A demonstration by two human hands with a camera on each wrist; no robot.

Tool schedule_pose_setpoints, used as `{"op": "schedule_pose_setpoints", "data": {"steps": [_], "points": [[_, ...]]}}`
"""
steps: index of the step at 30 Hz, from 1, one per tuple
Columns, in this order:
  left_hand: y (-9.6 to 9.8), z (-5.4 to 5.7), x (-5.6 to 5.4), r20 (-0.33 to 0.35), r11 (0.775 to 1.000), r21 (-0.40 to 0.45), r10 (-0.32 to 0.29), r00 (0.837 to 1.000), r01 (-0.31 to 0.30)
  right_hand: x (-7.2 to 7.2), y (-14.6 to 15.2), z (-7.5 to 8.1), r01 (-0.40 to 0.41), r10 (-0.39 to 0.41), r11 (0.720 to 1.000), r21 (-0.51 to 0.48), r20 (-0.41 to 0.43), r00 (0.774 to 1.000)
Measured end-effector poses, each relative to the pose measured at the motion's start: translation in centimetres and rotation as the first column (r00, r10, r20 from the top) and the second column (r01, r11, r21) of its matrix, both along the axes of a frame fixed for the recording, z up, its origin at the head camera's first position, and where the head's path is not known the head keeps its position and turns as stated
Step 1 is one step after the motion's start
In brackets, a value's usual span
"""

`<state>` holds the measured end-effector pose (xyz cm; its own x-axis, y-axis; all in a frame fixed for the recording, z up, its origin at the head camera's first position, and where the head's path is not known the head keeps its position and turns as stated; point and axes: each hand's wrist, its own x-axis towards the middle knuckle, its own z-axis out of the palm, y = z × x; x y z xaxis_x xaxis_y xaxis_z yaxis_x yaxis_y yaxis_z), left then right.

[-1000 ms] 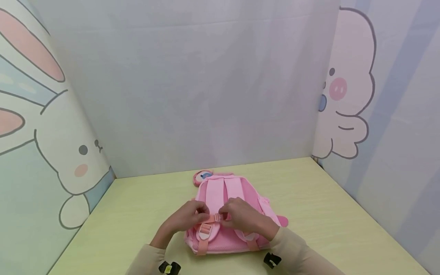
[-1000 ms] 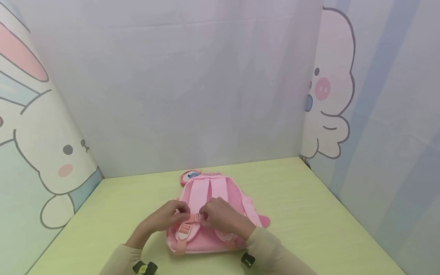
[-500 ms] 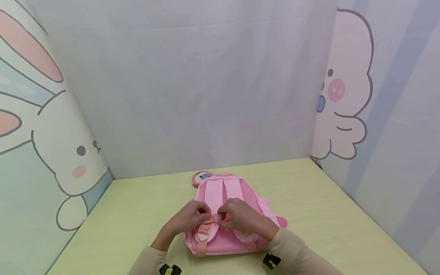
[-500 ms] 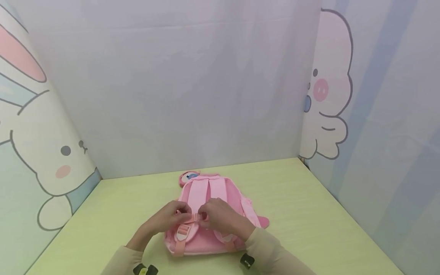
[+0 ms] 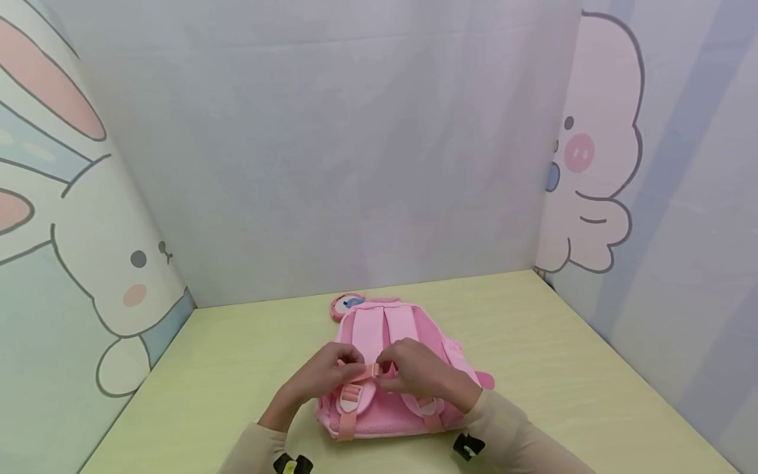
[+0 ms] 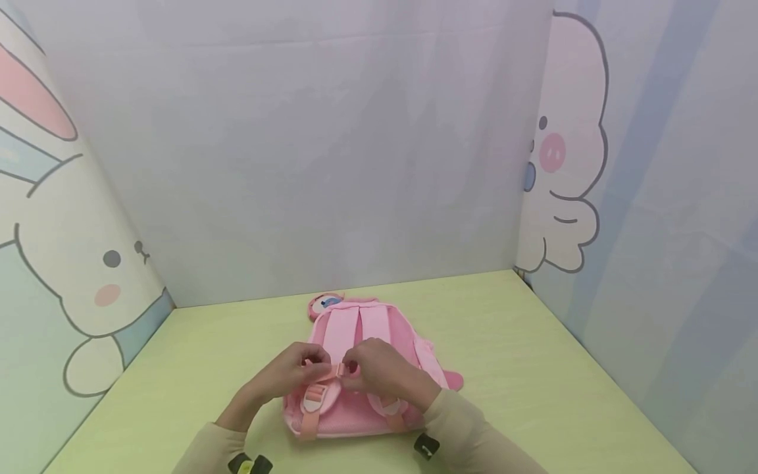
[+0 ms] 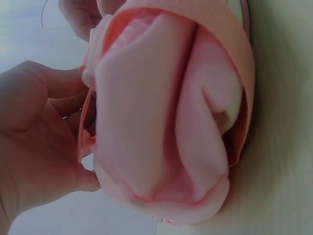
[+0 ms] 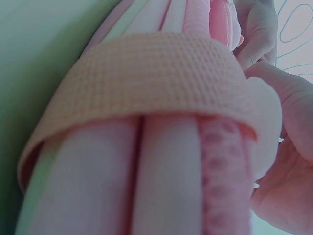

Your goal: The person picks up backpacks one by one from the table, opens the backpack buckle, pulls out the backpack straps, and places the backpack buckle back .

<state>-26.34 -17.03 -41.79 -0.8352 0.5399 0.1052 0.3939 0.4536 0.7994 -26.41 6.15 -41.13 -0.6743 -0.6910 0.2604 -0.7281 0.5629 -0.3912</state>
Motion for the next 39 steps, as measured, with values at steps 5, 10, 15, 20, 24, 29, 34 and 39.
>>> {"op": "schedule_pose_setpoints", "data": {"steps": [5, 10, 15, 20, 24, 29, 34, 39], "points": [[0.3, -0.2, 0.0, -0.007, 1.0, 0.029, 0.006, 1.0, -0.006, -0.1, 0.0, 0.0, -0.011, 0.011, 1.0, -0.004, -0.024, 1.0], [0.5, -0.1, 0.0, -0.017, 0.999, 0.04, -0.009, 1.0, 0.009, 0.0, 0.1, 0.1, -0.023, 0.022, 1.0, -0.013, -0.053, 0.998], [0.1, 0.2, -0.1, -0.03, 1.0, -0.009, -0.027, 0.999, 0.027, 0.0, 0.1, 0.2, -0.016, 0.016, 1.0, -0.006, -0.05, 0.999], [-1.1, 0.7, -0.3, -0.002, 0.997, -0.051, -0.051, 0.999, 0.051, -0.1, 0.2, 0.2, -0.004, 0.004, 1.0, -0.002, -0.033, 0.999], [-1.8, 0.9, -0.3, 0.034, 0.996, -0.049, -0.072, 0.997, 0.073, -0.1, 0.2, 0.1, -0.001, 0.001, 1.0, -0.004, -0.025, 1.0], [-1.7, 0.8, -0.3, 0.037, 0.997, -0.043, -0.067, 0.997, 0.069, -0.1, 0.2, 0.2, 0.006, -0.006, 1.0, -0.004, -0.017, 1.0], [-1.3, 0.8, -0.2, 0.024, 0.997, -0.041, -0.064, 0.998, 0.065, 0.0, 0.3, 0.3, 0.003, -0.003, 1.0, -0.012, -0.022, 1.0], [-1.2, 0.6, -0.2, 0.032, 0.998, -0.016, -0.063, 0.997, 0.064, 0.0, 0.4, 0.5, -0.005, 0.005, 1.0, -0.026, -0.009, 1.0]]}}
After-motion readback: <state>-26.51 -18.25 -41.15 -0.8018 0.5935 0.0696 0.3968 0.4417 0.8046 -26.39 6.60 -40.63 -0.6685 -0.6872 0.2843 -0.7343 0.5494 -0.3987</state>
